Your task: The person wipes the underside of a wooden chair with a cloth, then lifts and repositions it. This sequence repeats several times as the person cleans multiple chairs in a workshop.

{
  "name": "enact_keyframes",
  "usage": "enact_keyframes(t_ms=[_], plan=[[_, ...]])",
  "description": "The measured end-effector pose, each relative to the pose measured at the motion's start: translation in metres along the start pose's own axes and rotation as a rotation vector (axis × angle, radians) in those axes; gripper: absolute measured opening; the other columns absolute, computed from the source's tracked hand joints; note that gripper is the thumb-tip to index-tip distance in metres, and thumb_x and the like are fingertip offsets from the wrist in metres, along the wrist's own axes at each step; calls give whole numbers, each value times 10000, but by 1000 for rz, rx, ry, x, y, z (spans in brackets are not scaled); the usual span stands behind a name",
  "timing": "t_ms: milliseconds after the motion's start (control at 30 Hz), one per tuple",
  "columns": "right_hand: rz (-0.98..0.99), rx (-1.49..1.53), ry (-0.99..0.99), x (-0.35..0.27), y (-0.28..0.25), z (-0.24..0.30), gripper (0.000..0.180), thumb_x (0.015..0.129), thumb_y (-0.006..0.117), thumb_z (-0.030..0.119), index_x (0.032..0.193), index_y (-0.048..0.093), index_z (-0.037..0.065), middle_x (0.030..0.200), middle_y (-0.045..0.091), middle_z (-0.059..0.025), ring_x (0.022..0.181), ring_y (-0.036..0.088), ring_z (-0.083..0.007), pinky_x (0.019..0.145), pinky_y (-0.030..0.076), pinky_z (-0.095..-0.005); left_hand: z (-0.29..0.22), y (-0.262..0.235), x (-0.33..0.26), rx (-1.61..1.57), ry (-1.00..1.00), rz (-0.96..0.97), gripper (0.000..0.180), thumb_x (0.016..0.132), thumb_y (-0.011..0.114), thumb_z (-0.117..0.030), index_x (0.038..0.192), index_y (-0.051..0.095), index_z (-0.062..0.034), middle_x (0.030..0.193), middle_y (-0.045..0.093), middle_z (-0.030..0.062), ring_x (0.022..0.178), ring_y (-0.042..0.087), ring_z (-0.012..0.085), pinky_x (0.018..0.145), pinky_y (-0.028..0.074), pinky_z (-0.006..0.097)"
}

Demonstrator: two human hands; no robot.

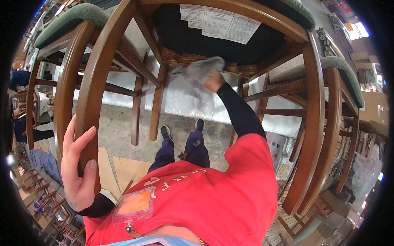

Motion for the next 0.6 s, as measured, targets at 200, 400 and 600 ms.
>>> enact_keyframes(t_ms=[200,400,600], plan=[[-643,60,815,-104,-54,-7,431,712,683,60,1143,668,52,1151,638,-220,1132,581,-407,978,475,-486,1,5,-4,79,26,-25,477,795,462,32,1238,640,42,1494,409,318,1343,497,441,1092,399,424],[-693,-16,1022,22,-5,49,437,725,689,210,1124,626,43,1146,585,-202,1164,501,-393,1001,366,-555,-2,3,1,127,18,70,488,834,491,-38,1302,594,49,1551,344,285,1425,393,400,1160,302,439],[-455,112,547,120,-22,103,173,848,591,172,995,653,105,1037,618,-87,1016,556,-311,876,447,-481,6,0,-6,54,-79,75,501,838,482,-10,1328,576,35,1574,310,275,1457,342,401,1182,266,453]])
Point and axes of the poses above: each hand's wrist, its own x-axis towards the middle knuckle, its own y-axis out of the palm, z = x × y, the point moved 4 cm from there along x, towards the middle knuckle
